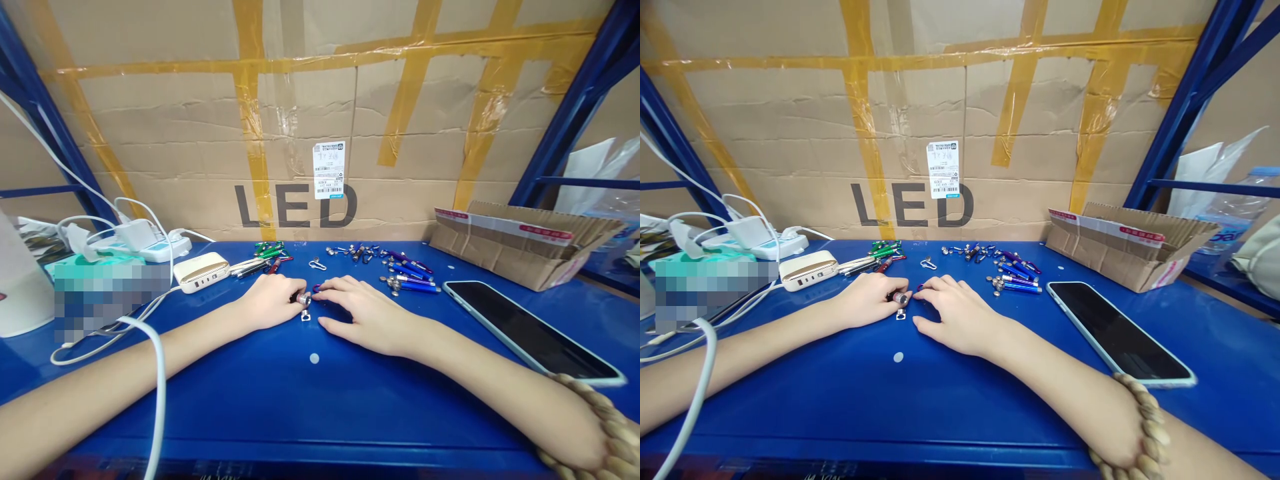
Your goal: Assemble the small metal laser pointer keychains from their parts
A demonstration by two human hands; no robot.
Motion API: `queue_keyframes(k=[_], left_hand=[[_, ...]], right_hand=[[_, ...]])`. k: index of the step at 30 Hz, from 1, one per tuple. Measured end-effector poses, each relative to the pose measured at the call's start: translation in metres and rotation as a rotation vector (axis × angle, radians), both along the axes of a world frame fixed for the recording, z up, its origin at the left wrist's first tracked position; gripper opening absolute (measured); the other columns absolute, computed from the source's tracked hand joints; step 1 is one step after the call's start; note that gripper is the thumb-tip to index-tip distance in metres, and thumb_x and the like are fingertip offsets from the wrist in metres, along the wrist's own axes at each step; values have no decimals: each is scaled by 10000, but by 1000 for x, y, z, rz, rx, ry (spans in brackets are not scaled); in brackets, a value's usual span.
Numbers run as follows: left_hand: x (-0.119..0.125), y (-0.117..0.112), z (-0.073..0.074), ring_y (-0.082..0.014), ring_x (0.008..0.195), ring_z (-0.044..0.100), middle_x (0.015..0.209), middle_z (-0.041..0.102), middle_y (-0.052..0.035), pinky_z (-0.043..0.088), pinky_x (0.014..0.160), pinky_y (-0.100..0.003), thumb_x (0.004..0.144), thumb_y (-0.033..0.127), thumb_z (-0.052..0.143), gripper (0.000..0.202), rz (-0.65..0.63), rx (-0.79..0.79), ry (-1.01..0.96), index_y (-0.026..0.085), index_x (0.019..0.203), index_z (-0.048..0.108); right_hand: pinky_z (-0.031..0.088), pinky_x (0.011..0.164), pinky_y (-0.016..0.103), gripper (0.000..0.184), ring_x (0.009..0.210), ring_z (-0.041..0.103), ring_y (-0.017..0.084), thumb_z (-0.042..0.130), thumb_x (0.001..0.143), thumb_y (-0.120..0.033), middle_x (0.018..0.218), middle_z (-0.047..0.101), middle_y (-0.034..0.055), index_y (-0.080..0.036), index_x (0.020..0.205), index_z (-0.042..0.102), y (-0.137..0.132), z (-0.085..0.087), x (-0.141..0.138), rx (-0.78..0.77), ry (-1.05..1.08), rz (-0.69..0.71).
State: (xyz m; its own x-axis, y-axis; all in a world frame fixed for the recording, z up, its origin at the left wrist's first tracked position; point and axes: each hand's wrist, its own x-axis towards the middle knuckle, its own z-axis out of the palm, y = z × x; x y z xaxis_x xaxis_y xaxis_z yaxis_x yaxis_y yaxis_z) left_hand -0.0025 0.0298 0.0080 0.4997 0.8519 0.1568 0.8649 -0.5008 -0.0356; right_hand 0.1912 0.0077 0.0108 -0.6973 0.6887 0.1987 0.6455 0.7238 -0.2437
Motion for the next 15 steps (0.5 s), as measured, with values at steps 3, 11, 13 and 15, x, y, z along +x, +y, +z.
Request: queue_keyframes(k=[3, 11, 13, 15], left_hand=[[0, 0, 0, -181, 581, 569, 589, 597, 1, 234, 461, -240, 773, 293, 355, 203, -2, -2, -1, 212, 650, 494], [0, 0, 1, -179, 596, 567, 602, 597, 0, 247, 467, -235, 766, 297, 353, 195, -1, -13, 4, 214, 659, 493], [0, 0, 1, -179, 594, 567, 598, 596, 2, 245, 466, -233, 770, 301, 354, 198, 0, -7, 9, 214, 656, 490], [0, 0, 0, -178, 588, 566, 588, 592, 4, 242, 465, -232, 780, 312, 353, 212, 7, 1, 14, 213, 648, 487]], right_hand=[[357, 947, 435, 423, 1115, 431, 222, 408, 853, -404, 1238, 494, 66, -209, 1210, 525, 1, -1, 1, 5, -3, 3], [366, 941, 431, 423, 1104, 436, 219, 413, 851, -404, 1219, 506, 69, -205, 1207, 526, 1, 0, 1, 18, -12, -5], [367, 939, 438, 424, 1099, 437, 224, 417, 850, -405, 1215, 507, 74, -201, 1206, 528, 1, 0, 0, 20, -22, -13], [365, 940, 442, 425, 1096, 438, 227, 415, 852, -404, 1214, 506, 77, -197, 1206, 528, 1, 0, 1, 22, -28, -13]])
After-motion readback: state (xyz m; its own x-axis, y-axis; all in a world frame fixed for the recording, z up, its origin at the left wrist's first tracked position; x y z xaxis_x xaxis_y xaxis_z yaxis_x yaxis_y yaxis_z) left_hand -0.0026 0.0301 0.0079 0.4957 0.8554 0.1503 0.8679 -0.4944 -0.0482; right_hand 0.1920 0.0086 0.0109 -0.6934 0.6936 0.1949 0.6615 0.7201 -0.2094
